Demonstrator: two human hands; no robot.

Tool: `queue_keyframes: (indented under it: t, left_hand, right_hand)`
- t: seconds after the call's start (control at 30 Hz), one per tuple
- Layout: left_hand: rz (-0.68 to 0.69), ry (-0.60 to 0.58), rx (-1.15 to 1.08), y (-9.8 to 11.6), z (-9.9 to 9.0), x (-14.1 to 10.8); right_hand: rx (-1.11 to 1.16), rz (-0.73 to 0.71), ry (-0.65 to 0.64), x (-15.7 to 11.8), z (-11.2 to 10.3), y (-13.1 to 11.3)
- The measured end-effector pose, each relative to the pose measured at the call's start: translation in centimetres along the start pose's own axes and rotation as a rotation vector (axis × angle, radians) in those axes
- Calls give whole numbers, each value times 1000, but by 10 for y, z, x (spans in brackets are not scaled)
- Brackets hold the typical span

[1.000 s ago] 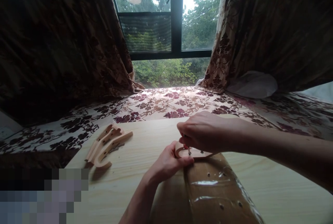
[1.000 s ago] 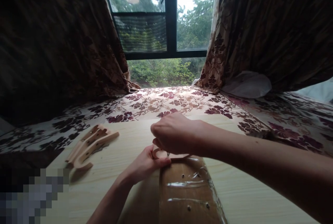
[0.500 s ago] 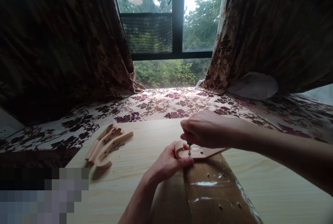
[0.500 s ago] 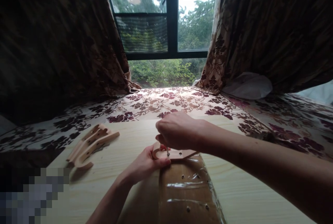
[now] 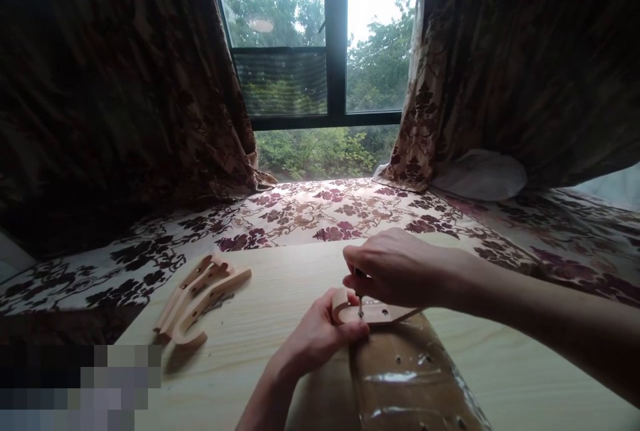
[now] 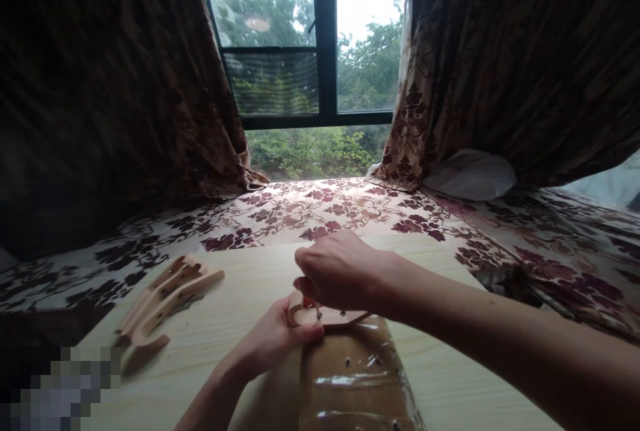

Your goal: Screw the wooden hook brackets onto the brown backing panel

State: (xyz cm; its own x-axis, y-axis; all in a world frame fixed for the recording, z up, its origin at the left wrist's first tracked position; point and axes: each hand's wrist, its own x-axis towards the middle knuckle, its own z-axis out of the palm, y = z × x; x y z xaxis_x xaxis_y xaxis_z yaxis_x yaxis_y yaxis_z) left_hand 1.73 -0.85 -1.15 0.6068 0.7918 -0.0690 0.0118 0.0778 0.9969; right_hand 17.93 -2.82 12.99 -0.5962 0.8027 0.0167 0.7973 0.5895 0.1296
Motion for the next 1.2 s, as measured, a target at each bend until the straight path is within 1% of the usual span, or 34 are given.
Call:
queue_keyframes:
  t: [0.13, 0.23, 0.3, 0.37, 0.47, 0.57, 0.67, 0.73, 0.83, 0.93, 1.07, 1.13, 1.2]
  left_hand:
    - [-3, 9, 8, -1, 0, 0]
    - [0, 8, 0, -3, -1, 0]
    - [8, 4, -6, -3, -1, 0]
    - [17, 0, -6, -2, 0, 0]
    - [35, -3, 4, 0, 1, 0]
    - [39, 5, 15, 0, 0, -1]
    - [20, 18, 18, -1, -1, 0]
    - [7, 25, 19, -2, -1, 0]
    - [4, 21, 20, -3, -1, 1]
    - [7, 9, 21, -4, -1, 1]
    - [11, 0, 13, -4, -1, 1]
    - [8, 0, 5, -4, -1, 1]
    - [5, 3, 1, -4, -2, 1]
  right_hand:
    - [15, -44, 17, -3, -8, 5]
    - [43, -108, 22, -4, -3, 6]
    - [29, -93, 43, -2, 5, 3]
    - [10, -44, 69, 1, 10, 0]
    - [-4, -13, 84, 4, 11, -2]
    - [16, -73, 74, 4, 9, -1]
    - [57, -124, 73, 4, 13, 1]
    - [67, -96, 85, 4, 18, 1]
    - [52, -17, 97, 6, 22, 1]
    - [45, 5, 83, 4, 16, 3]
    - [103, -80, 25, -4, 2, 9]
    - [140, -121, -5, -7, -1, 10]
    - [126, -123, -17, -9, 1, 10]
